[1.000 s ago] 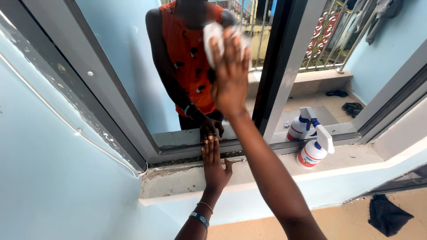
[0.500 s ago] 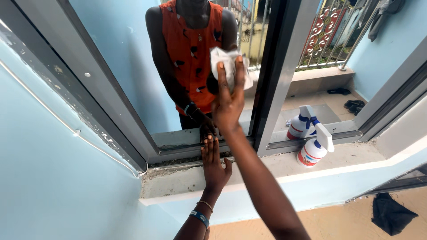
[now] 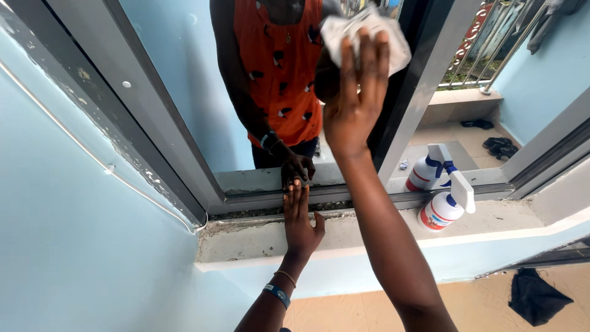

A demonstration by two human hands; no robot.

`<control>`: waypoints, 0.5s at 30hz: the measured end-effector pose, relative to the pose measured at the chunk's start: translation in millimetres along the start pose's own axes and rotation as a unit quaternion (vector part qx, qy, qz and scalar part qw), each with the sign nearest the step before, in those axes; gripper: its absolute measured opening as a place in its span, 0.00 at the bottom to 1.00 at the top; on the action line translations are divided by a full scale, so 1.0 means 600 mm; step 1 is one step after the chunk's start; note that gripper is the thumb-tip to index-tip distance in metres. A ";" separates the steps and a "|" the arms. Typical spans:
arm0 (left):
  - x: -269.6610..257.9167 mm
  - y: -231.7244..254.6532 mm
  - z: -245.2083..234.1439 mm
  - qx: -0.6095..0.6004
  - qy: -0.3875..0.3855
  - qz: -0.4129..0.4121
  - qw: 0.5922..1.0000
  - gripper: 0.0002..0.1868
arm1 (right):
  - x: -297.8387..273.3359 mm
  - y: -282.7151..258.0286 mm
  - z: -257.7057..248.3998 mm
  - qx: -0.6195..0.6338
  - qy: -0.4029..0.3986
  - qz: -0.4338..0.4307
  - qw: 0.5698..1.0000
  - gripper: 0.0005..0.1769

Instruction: The person wipes a large mirror with a white cloth, cleaning the surface and the frame. The person uses both hands to wipe different sections of the mirror, including the edges and the bottom frame.

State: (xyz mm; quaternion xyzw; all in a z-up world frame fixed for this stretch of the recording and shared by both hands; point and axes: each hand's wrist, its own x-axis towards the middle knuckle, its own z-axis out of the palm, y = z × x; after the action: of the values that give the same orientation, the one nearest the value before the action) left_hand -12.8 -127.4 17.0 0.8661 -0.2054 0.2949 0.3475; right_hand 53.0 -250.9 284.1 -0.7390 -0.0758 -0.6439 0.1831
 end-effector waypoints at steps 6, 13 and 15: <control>0.007 0.000 -0.001 -0.005 0.004 0.004 1.000 0.38 | -0.016 -0.018 0.001 0.028 0.011 0.107 0.994 0.37; 0.006 0.003 -0.001 0.002 0.011 0.013 1.000 0.37 | -0.065 -0.050 0.005 -0.012 0.017 0.152 0.988 0.47; 0.004 0.002 -0.002 -0.002 0.013 0.012 1.000 0.38 | -0.059 -0.038 -0.009 0.042 0.013 0.119 0.992 0.47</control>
State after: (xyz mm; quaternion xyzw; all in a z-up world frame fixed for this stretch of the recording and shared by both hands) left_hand -11.7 -127.6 19.8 0.8589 -0.2121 0.3099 0.3481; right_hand 34.6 -227.4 254.1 -0.7261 -0.0116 -0.6232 0.2902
